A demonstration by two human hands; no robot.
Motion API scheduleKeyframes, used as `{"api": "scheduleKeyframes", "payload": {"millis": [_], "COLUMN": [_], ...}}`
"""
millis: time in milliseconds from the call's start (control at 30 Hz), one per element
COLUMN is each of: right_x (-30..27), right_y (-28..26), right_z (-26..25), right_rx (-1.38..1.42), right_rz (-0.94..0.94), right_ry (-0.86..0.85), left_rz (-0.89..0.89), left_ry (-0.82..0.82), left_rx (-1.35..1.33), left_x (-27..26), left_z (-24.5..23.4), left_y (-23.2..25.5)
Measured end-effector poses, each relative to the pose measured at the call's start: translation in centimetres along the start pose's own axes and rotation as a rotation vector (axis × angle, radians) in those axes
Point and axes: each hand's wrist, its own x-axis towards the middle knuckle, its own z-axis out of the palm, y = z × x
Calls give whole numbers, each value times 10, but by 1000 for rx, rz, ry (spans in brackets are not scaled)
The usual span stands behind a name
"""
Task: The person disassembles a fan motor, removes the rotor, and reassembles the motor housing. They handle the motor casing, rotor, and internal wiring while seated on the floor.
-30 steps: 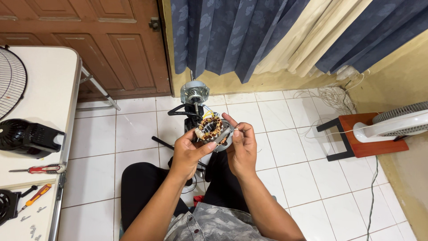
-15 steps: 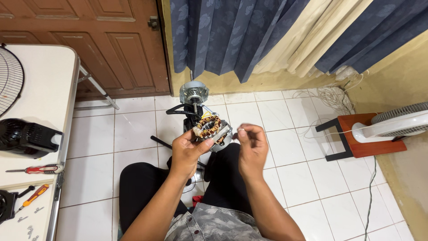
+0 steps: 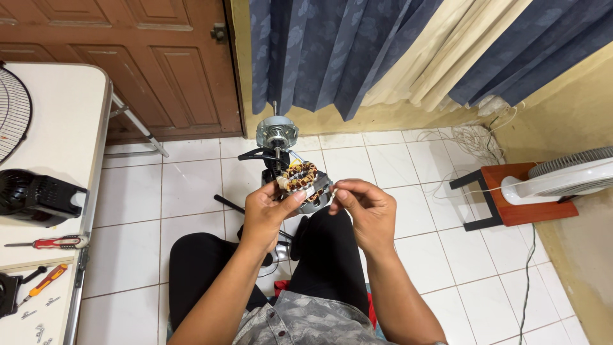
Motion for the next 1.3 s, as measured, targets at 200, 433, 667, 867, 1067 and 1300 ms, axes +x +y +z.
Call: {"api": "scheduleKeyframes", "payload": {"millis": [200, 433, 667, 867, 1067, 1300], "right_x": [3, 24, 49, 52, 47, 48], "right_y": [-4, -22, -50, -66, -70, -74], "right_z": [-4, -15, -8, 5, 11, 13], "right_rx": [137, -90, -394, -575, -619, -670], "right_rz": [86, 188, 88, -4, -75, -112], "right_ry": [-35, -224, -555, -699, -759, -798], "left_rz": [5, -51, -156, -193, -203, -221], "left_ry": [6, -22, -61, -78, -59, -56], "left_rx": [32, 83, 182, 242, 295, 314], "left_x": [0, -5, -4, -5, -7, -6], "left_z": [2, 6, 6, 4, 2, 2], "left_y": [6, 16, 17, 20, 23, 25]}}
